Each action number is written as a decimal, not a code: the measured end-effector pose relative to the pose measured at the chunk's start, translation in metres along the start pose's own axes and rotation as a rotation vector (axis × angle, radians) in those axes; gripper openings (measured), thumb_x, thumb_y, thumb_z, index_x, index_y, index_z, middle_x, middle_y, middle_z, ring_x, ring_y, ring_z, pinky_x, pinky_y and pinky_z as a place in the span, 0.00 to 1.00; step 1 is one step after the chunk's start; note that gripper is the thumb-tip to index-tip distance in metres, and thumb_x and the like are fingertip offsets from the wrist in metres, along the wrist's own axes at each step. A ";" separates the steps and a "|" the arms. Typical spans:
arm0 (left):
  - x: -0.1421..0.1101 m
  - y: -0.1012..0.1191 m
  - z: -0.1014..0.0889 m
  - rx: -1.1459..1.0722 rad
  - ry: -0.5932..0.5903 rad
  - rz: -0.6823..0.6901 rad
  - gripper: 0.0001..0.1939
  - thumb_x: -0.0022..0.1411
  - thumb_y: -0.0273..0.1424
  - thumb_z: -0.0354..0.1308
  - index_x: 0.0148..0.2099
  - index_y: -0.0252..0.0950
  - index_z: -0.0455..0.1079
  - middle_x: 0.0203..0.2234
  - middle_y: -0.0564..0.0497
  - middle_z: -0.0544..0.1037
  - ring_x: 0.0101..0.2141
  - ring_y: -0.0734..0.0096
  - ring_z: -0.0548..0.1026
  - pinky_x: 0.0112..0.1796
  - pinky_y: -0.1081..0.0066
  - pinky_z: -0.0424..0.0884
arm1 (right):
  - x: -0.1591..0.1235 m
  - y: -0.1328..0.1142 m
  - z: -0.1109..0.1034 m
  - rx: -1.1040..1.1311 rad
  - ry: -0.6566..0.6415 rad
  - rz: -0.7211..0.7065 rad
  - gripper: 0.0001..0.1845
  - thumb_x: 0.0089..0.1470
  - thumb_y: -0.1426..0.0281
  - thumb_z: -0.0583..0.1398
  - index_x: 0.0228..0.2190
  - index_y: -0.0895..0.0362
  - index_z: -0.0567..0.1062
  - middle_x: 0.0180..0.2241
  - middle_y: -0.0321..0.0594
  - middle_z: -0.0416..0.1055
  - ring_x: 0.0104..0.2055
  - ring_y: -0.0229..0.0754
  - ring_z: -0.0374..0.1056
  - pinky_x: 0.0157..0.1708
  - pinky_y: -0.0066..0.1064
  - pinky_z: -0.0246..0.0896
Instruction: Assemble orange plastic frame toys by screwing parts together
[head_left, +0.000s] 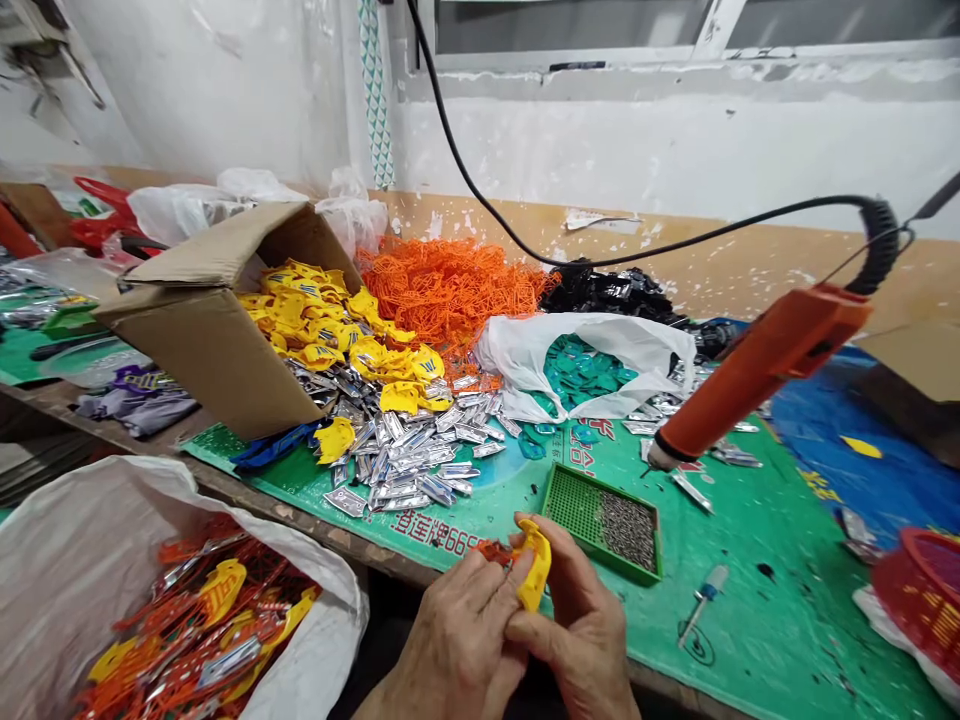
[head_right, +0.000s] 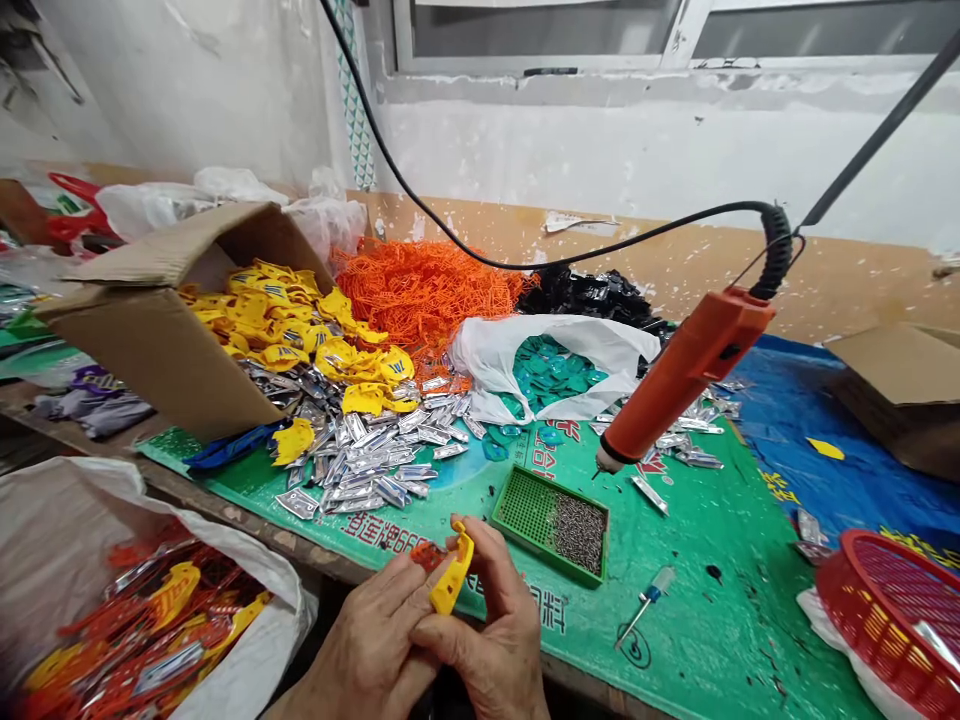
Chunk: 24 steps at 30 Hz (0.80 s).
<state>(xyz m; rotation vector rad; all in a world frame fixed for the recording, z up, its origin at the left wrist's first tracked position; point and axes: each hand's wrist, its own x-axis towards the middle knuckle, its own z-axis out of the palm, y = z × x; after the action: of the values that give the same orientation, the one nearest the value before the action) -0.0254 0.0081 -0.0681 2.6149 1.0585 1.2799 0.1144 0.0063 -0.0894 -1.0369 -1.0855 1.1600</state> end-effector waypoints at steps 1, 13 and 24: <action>0.001 0.000 -0.002 -0.078 0.007 -0.043 0.15 0.65 0.27 0.46 0.49 0.29 0.68 0.26 0.45 0.74 0.28 0.65 0.69 0.29 0.68 0.67 | 0.001 -0.004 0.001 -0.065 0.009 -0.014 0.33 0.36 0.65 0.72 0.48 0.48 0.75 0.50 0.39 0.72 0.49 0.45 0.69 0.47 0.30 0.67; 0.008 -0.009 -0.012 -1.482 0.018 -1.352 0.20 0.51 0.45 0.66 0.31 0.30 0.73 0.18 0.55 0.69 0.17 0.81 0.63 0.20 0.79 0.63 | 0.031 -0.027 0.006 0.056 -0.211 0.217 0.19 0.46 0.61 0.67 0.40 0.54 0.78 0.36 0.38 0.77 0.36 0.40 0.71 0.36 0.29 0.68; 0.005 -0.019 -0.008 -1.545 -0.192 -1.368 0.18 0.50 0.38 0.69 0.37 0.27 0.76 0.24 0.48 0.77 0.22 0.78 0.70 0.24 0.80 0.65 | 0.019 -0.016 0.002 -0.023 -0.218 0.242 0.17 0.47 0.60 0.66 0.38 0.55 0.79 0.33 0.39 0.77 0.33 0.41 0.70 0.33 0.30 0.66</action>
<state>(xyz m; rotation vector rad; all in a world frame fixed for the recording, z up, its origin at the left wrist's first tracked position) -0.0396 0.0234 -0.0653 0.5436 0.8250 0.7467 0.1160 0.0235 -0.0714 -1.1002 -1.1667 1.4851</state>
